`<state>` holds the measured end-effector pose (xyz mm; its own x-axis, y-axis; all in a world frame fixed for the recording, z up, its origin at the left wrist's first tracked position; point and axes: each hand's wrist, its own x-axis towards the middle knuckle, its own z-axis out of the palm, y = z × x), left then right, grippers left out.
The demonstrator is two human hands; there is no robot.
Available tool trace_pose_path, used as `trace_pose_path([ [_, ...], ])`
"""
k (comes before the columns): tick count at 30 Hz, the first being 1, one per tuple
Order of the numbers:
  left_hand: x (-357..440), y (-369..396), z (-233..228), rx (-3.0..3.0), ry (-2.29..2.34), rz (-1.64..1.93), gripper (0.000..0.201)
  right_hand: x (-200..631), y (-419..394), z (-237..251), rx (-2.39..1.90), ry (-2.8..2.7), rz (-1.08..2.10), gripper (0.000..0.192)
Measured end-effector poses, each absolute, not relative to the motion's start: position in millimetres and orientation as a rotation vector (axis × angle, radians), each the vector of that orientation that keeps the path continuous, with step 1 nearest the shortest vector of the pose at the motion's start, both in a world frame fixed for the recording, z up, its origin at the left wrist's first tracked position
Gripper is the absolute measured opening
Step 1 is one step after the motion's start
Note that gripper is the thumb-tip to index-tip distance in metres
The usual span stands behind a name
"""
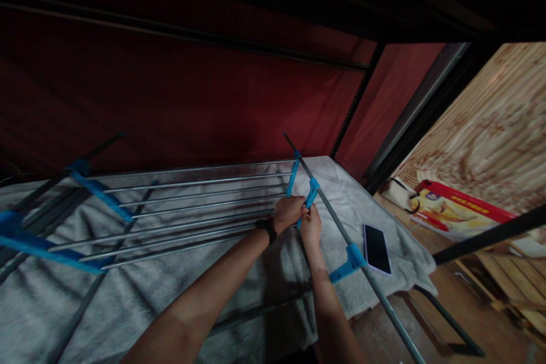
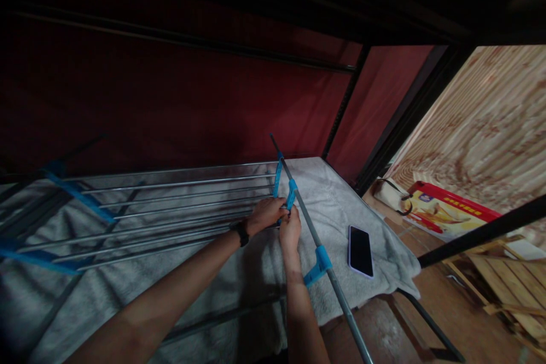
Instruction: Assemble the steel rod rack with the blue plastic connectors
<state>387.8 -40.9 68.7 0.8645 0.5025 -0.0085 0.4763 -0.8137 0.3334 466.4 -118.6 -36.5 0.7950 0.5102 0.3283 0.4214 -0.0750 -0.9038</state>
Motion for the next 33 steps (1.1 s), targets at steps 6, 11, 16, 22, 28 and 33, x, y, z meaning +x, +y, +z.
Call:
trace_pose_path([
  [6,386.8,-40.4,67.1,2.694,0.742,0.131,0.021,465.4,-119.4,-36.5,-1.708,-0.741,0.068,0.041],
  [11,384.7,-40.5,69.9,2.691,0.715,0.128,0.020,464.3,-119.6,-36.3,-1.697,-0.747,0.088,0.042],
  [16,384.4,-38.0,71.7,2.694,0.702,0.128,0.018,463.9,-120.0,-37.6,-1.656,-0.763,0.101,0.041],
  [22,386.2,-33.2,70.9,2.697,0.695,0.129,0.016,462.9,-119.0,-37.7,-1.655,-0.739,0.120,0.034],
  [28,384.1,-37.1,70.1,2.705,0.705,0.132,0.018,463.0,-118.6,-36.9,-1.668,-0.741,0.091,0.037],
  [33,383.5,-38.5,72.4,2.709,0.711,0.121,0.019,462.5,-118.2,-36.7,-1.661,-0.741,0.099,0.039],
])
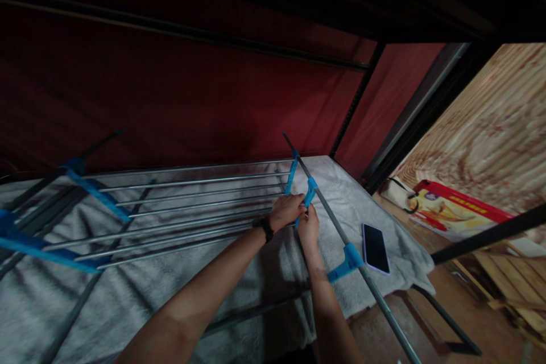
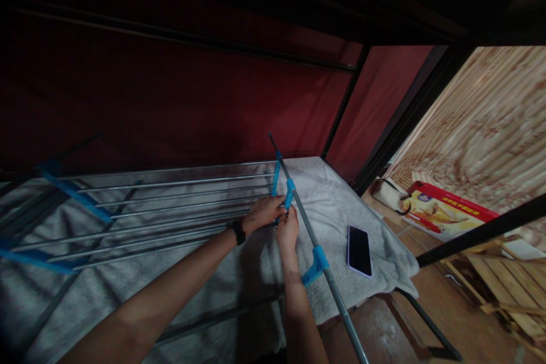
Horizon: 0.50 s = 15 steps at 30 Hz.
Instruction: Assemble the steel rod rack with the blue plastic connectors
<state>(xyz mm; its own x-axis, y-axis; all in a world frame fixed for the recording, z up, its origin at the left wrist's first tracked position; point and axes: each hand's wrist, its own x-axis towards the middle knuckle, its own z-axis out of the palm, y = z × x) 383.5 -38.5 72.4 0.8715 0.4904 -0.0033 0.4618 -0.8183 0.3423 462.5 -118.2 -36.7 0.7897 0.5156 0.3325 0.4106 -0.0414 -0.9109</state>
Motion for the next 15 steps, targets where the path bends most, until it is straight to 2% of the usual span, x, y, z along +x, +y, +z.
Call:
trace_pose_path([
  [15,386.4,-36.8,75.0,2.699,0.694,0.066,0.018,452.0,-120.1,-32.2,-1.742,-0.803,0.027,0.035],
])
